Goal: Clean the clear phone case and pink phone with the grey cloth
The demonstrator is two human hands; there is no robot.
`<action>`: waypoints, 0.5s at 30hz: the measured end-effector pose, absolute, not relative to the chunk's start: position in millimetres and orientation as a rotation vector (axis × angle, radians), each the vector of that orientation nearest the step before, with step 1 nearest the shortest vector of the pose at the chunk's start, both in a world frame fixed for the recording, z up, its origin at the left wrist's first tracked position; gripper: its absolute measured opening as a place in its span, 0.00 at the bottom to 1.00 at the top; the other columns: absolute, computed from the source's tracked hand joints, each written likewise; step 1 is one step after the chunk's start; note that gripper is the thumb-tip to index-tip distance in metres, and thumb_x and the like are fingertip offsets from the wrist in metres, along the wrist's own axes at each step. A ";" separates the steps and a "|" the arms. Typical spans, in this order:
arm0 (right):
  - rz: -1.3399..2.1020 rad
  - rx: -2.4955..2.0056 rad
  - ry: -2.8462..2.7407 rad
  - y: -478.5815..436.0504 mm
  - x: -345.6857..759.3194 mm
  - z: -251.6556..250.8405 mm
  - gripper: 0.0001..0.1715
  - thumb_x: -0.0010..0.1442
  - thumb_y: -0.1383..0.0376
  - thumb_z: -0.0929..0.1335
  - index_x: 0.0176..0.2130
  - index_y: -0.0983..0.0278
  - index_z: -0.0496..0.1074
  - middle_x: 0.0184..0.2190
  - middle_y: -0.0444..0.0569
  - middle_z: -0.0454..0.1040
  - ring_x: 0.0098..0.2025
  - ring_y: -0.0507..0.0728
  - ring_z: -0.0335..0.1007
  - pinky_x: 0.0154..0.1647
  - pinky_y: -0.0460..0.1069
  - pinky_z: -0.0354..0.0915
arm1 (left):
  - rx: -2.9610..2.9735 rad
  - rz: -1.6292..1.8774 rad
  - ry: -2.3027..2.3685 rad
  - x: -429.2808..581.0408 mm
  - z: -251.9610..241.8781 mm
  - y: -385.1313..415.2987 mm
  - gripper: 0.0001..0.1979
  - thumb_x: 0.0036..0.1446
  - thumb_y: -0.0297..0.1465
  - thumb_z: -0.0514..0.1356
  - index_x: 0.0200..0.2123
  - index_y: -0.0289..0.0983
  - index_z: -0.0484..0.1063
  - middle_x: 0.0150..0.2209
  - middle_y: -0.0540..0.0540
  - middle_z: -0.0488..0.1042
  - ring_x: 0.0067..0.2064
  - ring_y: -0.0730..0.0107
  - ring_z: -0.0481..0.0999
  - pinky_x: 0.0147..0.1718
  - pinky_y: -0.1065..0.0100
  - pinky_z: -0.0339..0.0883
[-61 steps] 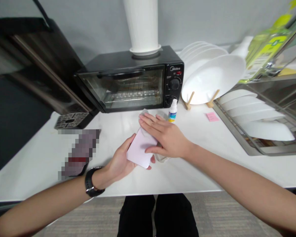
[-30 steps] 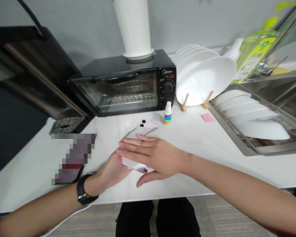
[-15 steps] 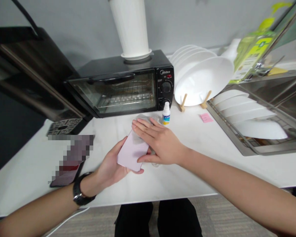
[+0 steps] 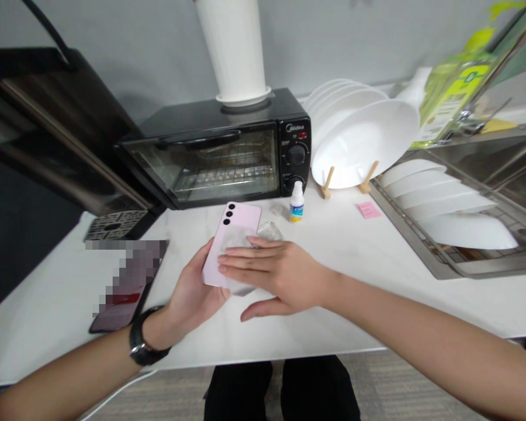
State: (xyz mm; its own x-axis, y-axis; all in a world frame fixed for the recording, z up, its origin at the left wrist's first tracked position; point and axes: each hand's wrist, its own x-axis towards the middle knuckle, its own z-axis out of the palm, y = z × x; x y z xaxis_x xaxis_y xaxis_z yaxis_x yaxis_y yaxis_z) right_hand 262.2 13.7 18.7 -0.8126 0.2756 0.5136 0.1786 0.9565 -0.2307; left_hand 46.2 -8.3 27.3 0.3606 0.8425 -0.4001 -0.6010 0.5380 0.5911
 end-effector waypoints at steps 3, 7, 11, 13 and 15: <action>0.141 -0.529 -2.485 23.3 267.5 16.7 0.47 0.78 0.42 0.62 0.79 0.69 0.57 0.76 0.62 0.63 0.80 0.67 0.55 0.82 0.69 0.46 | 0.406 0.859 0.699 44.2 25.1 -9.2 0.30 0.81 0.40 0.42 0.54 0.35 0.84 0.45 0.38 0.89 0.39 0.55 0.88 0.32 0.58 0.85; 0.112 -0.587 -2.479 24.3 266.0 15.4 0.52 0.77 0.39 0.61 0.81 0.71 0.53 0.78 0.64 0.58 0.82 0.69 0.48 0.82 0.71 0.41 | 0.461 0.712 0.690 45.5 19.6 -16.9 0.28 0.81 0.42 0.45 0.54 0.36 0.83 0.49 0.37 0.88 0.44 0.52 0.87 0.33 0.54 0.86; 0.173 -0.376 -2.568 10.2 256.6 17.3 0.53 0.76 0.39 0.64 0.77 0.78 0.58 0.78 0.65 0.58 0.82 0.65 0.50 0.84 0.65 0.36 | 0.495 0.781 0.700 48.0 13.4 -24.9 0.19 0.78 0.38 0.53 0.56 0.37 0.82 0.53 0.40 0.87 0.50 0.52 0.86 0.41 0.58 0.83; 0.194 -0.263 -2.601 3.8 252.4 18.1 0.53 0.75 0.40 0.66 0.76 0.79 0.60 0.78 0.63 0.57 0.82 0.63 0.49 0.84 0.61 0.37 | 0.455 0.805 0.673 47.7 13.8 -25.5 0.19 0.76 0.38 0.55 0.56 0.36 0.82 0.52 0.40 0.88 0.51 0.54 0.87 0.45 0.58 0.81; 0.207 -0.176 -2.614 0.5 250.6 18.5 0.51 0.76 0.40 0.66 0.75 0.77 0.61 0.77 0.60 0.60 0.82 0.60 0.51 0.84 0.58 0.38 | 0.397 0.787 0.670 47.3 18.1 -23.1 0.24 0.77 0.42 0.54 0.54 0.31 0.83 0.49 0.38 0.88 0.52 0.55 0.87 0.52 0.58 0.80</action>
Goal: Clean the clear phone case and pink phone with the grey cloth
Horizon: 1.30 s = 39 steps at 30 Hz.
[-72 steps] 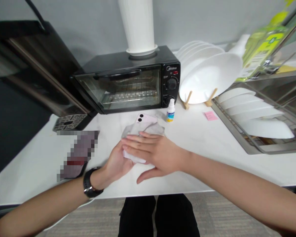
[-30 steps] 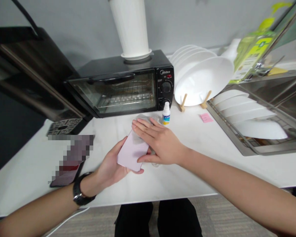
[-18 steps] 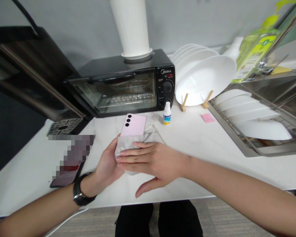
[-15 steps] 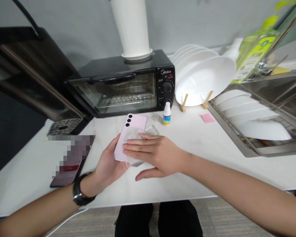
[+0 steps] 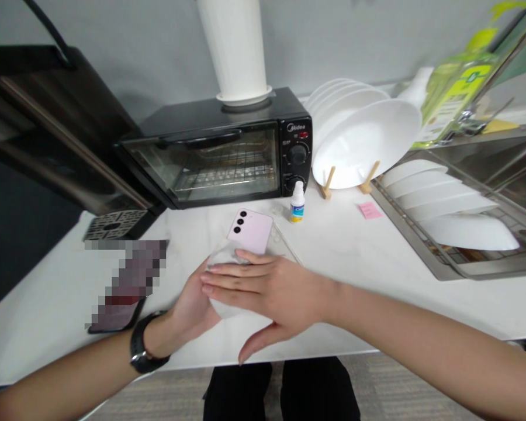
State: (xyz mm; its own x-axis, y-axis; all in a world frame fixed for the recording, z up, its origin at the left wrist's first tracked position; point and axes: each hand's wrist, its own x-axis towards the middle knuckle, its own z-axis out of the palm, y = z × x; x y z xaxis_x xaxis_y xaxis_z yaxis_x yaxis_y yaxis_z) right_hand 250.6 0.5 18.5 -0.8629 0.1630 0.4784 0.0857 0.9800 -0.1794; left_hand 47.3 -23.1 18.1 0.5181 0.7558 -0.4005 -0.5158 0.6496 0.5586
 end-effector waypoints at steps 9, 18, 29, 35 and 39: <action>0.130 -0.501 -2.494 17.2 264.5 18.3 0.50 0.77 0.40 0.63 0.80 0.71 0.55 0.76 0.64 0.62 0.80 0.69 0.54 0.82 0.72 0.41 | 0.360 0.940 0.822 51.4 36.6 -13.7 0.25 0.81 0.37 0.44 0.56 0.34 0.80 0.43 0.42 0.88 0.34 0.60 0.86 0.31 0.60 0.84; 0.185 -0.423 -2.593 6.2 254.5 15.7 0.54 0.76 0.39 0.64 0.79 0.76 0.53 0.79 0.66 0.55 0.82 0.64 0.45 0.83 0.64 0.40 | 0.376 0.809 0.808 52.8 18.5 -27.2 0.23 0.80 0.36 0.47 0.50 0.38 0.83 0.47 0.42 0.88 0.42 0.60 0.87 0.37 0.63 0.83; 0.139 -0.428 -2.503 10.5 257.6 20.0 0.46 0.76 0.41 0.65 0.76 0.71 0.64 0.73 0.64 0.67 0.76 0.68 0.63 0.82 0.64 0.48 | 0.280 0.977 0.774 48.2 30.3 -15.4 0.28 0.82 0.39 0.45 0.51 0.36 0.85 0.42 0.44 0.89 0.35 0.63 0.87 0.33 0.65 0.81; 0.150 -0.698 -2.428 19.6 262.6 13.8 0.57 0.74 0.34 0.62 0.79 0.72 0.56 0.76 0.70 0.59 0.79 0.75 0.54 0.80 0.75 0.44 | 0.430 0.775 0.687 49.2 23.5 -26.1 0.17 0.77 0.40 0.57 0.47 0.42 0.86 0.42 0.42 0.89 0.37 0.54 0.87 0.33 0.60 0.83; 0.170 -0.449 -2.516 10.1 255.7 9.1 0.56 0.74 0.38 0.66 0.78 0.77 0.55 0.77 0.68 0.59 0.81 0.68 0.52 0.83 0.66 0.39 | 0.488 0.827 0.708 51.1 21.1 -30.9 0.15 0.76 0.35 0.57 0.49 0.45 0.85 0.44 0.45 0.89 0.44 0.56 0.88 0.38 0.62 0.82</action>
State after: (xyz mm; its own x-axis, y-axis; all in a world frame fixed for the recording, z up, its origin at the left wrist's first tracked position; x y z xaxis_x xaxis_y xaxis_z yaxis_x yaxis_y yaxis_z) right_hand 255.7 10.1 9.1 -0.7802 0.3524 0.5168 0.2795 0.9355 -0.2160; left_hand 51.1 -30.9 21.1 0.4749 0.7973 -0.3725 -0.4909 0.5913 0.6398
